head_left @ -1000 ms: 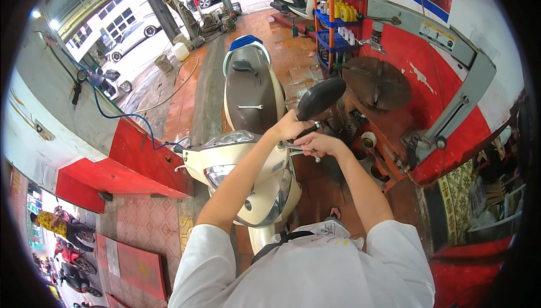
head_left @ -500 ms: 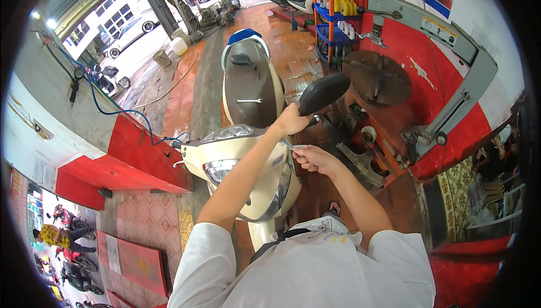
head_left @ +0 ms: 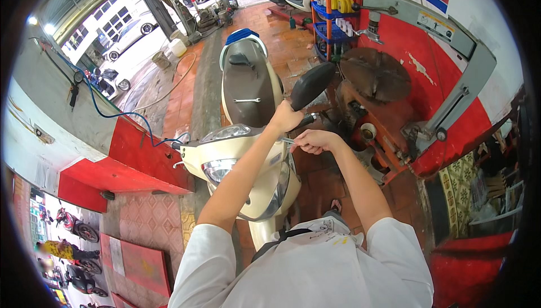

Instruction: The person removes and replaces components on the front handlebars of a scooter using a wrench.

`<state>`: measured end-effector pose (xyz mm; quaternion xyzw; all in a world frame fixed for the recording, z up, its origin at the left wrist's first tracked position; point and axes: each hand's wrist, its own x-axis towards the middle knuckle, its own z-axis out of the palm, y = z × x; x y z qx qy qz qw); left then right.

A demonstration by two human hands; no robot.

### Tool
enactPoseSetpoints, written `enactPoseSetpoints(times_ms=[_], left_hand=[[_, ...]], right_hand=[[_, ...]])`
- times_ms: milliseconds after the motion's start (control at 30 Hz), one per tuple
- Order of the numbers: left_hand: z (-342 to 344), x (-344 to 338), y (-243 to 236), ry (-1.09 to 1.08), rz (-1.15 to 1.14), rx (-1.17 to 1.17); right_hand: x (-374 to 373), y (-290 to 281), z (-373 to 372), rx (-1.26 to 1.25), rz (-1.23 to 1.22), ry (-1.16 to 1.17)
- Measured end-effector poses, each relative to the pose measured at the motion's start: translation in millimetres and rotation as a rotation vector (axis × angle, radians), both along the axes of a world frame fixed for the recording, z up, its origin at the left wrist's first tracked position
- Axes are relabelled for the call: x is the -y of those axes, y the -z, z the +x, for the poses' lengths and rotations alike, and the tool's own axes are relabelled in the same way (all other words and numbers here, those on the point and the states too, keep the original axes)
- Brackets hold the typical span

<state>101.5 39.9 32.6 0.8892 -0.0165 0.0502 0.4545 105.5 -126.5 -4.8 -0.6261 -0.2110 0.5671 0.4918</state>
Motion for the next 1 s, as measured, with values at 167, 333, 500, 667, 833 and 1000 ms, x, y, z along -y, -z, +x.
enactPoseSetpoints(times_ms=[167, 333, 500, 667, 833, 1000], left_hand=[[-9, 5, -12, -0.03, 0.01, -0.038], [-8, 4, -11, -0.053, 0.043, -0.051], [-11, 13, -19, -0.119, 0.112, -0.116], [-19, 16, -26, -0.1, 0.16, -0.097], [-12, 9, -12, -0.08, 0.124, -0.041], [-1, 1, -6, -0.064, -0.019, -0.041]], right_hand=[[-5, 20, -23, -0.117, 0.078, 0.124], [-12, 30, -50, 0.044, 0.146, 0.289], [-26, 38, -74, 0.118, 0.118, 0.496], [-41, 62, -88, 0.344, 0.201, 0.667], [-35, 47, -86, 1.242, -0.065, 0.559], [-20, 28, -62, 1.339, -0.072, 0.372]])
